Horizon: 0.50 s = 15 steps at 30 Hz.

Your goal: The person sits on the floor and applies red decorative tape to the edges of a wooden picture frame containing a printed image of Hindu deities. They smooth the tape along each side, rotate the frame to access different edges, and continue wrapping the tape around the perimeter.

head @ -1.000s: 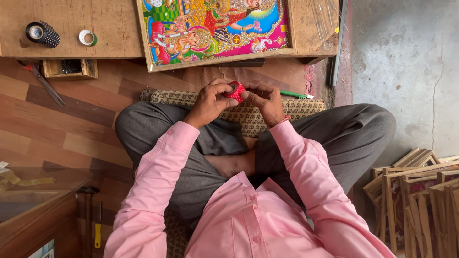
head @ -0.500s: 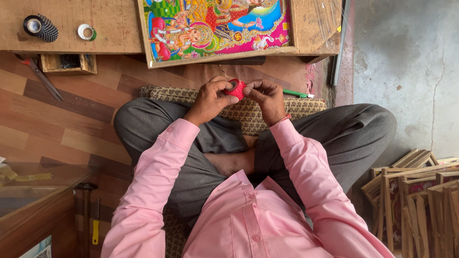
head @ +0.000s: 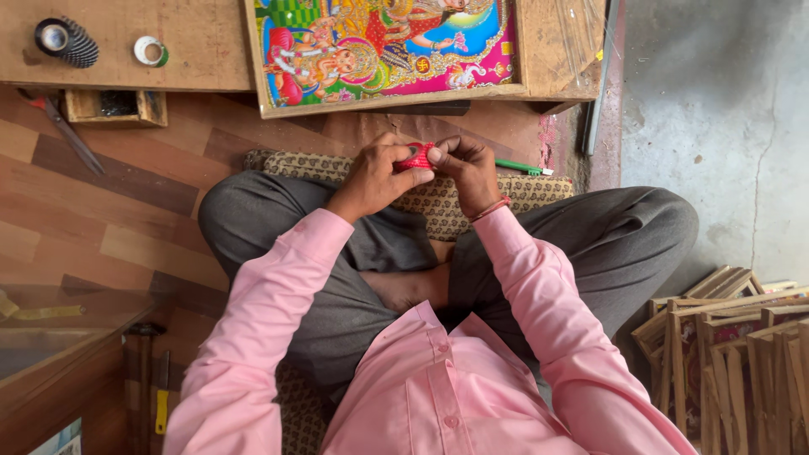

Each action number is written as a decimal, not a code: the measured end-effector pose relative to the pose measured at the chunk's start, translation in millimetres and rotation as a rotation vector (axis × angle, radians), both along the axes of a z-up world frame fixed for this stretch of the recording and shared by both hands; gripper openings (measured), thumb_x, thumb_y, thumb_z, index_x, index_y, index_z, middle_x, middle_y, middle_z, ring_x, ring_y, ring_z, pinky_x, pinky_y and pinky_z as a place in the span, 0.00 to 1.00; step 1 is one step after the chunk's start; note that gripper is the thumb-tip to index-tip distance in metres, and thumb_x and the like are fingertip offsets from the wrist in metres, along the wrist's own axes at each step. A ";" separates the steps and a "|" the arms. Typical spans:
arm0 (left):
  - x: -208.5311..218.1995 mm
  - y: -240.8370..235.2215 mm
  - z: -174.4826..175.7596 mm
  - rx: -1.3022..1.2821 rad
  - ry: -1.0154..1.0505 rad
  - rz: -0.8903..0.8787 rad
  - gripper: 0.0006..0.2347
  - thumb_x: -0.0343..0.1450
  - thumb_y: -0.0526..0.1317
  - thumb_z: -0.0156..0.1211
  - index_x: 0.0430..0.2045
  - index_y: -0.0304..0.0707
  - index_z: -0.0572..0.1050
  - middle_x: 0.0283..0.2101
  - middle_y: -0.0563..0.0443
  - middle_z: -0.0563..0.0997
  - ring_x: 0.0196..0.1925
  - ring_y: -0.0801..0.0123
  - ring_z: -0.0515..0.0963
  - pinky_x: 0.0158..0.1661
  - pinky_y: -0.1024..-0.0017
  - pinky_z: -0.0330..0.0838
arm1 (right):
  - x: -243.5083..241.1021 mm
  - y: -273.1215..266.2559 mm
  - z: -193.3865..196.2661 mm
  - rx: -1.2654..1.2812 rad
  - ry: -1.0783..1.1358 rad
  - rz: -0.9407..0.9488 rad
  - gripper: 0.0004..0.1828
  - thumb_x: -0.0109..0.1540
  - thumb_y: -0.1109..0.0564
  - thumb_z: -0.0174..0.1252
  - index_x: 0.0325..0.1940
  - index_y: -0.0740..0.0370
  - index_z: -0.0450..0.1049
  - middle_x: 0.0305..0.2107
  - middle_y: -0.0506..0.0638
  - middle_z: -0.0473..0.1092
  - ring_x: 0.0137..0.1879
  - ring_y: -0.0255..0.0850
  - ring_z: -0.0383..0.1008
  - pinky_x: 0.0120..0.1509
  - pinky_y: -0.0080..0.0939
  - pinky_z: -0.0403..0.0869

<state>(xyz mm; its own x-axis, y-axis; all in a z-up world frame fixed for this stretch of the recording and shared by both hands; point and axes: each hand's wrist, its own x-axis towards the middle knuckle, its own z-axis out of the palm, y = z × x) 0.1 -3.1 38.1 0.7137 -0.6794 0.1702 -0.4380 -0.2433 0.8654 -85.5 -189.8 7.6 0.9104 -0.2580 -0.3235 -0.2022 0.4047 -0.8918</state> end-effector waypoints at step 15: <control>110.1 177.7 -14.3 0.651 -0.127 0.310 0.26 0.65 0.57 0.79 0.16 0.28 0.76 0.21 0.36 0.74 0.25 0.45 0.74 0.30 0.53 0.67 | 30.2 -101.8 -69.9 -0.241 -0.035 -0.749 0.05 0.61 0.64 0.69 0.33 0.66 0.78 0.29 0.48 0.76 0.33 0.32 0.72 0.40 0.32 0.71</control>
